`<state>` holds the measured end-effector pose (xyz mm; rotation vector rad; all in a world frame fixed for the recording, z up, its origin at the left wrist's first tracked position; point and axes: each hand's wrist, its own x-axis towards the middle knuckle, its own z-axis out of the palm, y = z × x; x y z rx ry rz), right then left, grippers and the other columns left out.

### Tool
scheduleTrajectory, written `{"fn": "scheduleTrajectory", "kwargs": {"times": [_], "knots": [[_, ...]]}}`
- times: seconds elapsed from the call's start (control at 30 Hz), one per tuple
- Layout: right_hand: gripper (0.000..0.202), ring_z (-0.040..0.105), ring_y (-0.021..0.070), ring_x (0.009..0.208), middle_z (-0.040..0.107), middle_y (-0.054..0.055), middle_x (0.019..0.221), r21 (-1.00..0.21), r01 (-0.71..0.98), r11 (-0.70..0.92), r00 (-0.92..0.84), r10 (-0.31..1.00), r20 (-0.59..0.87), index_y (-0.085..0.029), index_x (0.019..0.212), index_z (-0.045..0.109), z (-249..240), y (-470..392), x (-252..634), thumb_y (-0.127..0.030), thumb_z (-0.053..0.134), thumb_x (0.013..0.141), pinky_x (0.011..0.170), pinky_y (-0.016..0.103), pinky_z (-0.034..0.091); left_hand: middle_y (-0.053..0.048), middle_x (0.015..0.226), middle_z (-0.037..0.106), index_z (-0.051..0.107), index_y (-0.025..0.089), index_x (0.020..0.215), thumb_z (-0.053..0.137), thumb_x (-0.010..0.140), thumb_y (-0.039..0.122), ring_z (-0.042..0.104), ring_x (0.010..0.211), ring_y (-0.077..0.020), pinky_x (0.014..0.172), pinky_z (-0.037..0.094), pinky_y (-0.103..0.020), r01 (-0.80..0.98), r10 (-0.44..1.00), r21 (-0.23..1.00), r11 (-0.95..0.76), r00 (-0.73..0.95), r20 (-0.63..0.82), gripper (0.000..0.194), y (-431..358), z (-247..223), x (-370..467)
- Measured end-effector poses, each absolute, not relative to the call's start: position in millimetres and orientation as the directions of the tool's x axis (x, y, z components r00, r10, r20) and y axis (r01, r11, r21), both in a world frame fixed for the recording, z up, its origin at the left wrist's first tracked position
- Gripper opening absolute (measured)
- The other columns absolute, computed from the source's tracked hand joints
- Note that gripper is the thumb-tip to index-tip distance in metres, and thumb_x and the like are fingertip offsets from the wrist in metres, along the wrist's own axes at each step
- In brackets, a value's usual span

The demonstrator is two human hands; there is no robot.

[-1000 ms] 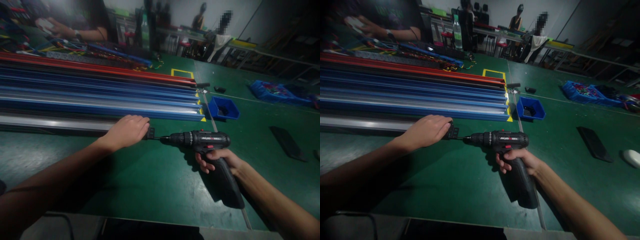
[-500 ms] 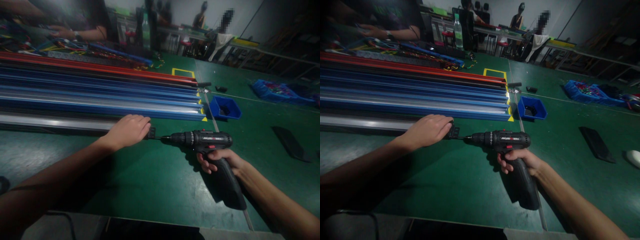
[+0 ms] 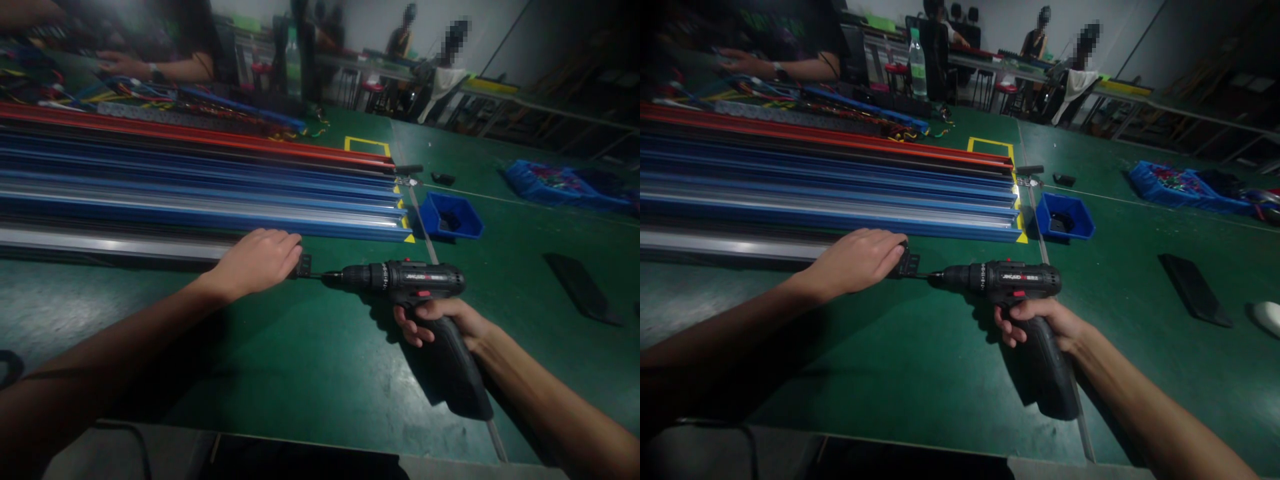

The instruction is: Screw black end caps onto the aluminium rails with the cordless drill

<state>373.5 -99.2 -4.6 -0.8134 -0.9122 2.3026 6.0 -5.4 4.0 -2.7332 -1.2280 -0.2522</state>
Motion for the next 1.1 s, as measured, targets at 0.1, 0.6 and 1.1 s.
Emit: {"fn": "scheduleTrajectory", "kwargs": {"times": [0.1, 0.6, 1.1], "knots": [[0.026, 0.056, 0.0094, 0.058, 0.068, 0.008, 0.082, -0.715, -0.264, -0.648, -0.689, 0.645, -0.330, -0.003, 0.102, 0.074, -4.8, -99.0, 373.2, -0.021, 0.069, 0.085, 0.071, 0.027, 0.057, -0.017, 0.116, 0.075, 0.065, 0.010, 0.130, 0.025, 0.107, 0.035, 0.071, 0.104, -0.0293, 0.091, 0.054, -0.045, 0.753, 0.732, -0.054, -0.656, 0.652, 0.198, 0.052, -5.1, 4.0, 6.0], [0.026, 0.054, 0.0101, 0.060, 0.066, 0.008, 0.084, -0.725, -0.248, -0.642, -0.693, 0.641, -0.330, -0.004, 0.105, 0.074, -4.8, -99.0, 374.6, -0.021, 0.065, 0.087, 0.073, 0.027, 0.058, -0.017, 0.116, 0.075, 0.066, 0.010, 0.129, 0.024, 0.107, 0.036, 0.071, 0.102, -0.0296, 0.091, 0.054, -0.046, 0.749, 0.729, -0.055, -0.660, 0.656, 0.197, 0.054, -5.5, 4.4, 5.7], [0.026, 0.057, 0.0090, 0.062, 0.067, 0.010, 0.090, -0.721, -0.275, -0.636, -0.711, 0.639, -0.293, -0.001, 0.106, 0.071, -6.2, -97.5, 374.1, -0.019, 0.064, 0.089, 0.074, 0.027, 0.058, -0.016, 0.117, 0.074, 0.065, 0.009, 0.130, 0.025, 0.108, 0.036, 0.071, 0.104, -0.0295, 0.091, 0.053, -0.045, 0.752, 0.733, -0.067, -0.656, 0.656, 0.179, 0.053, -5.2, 5.4, 5.6]]}}
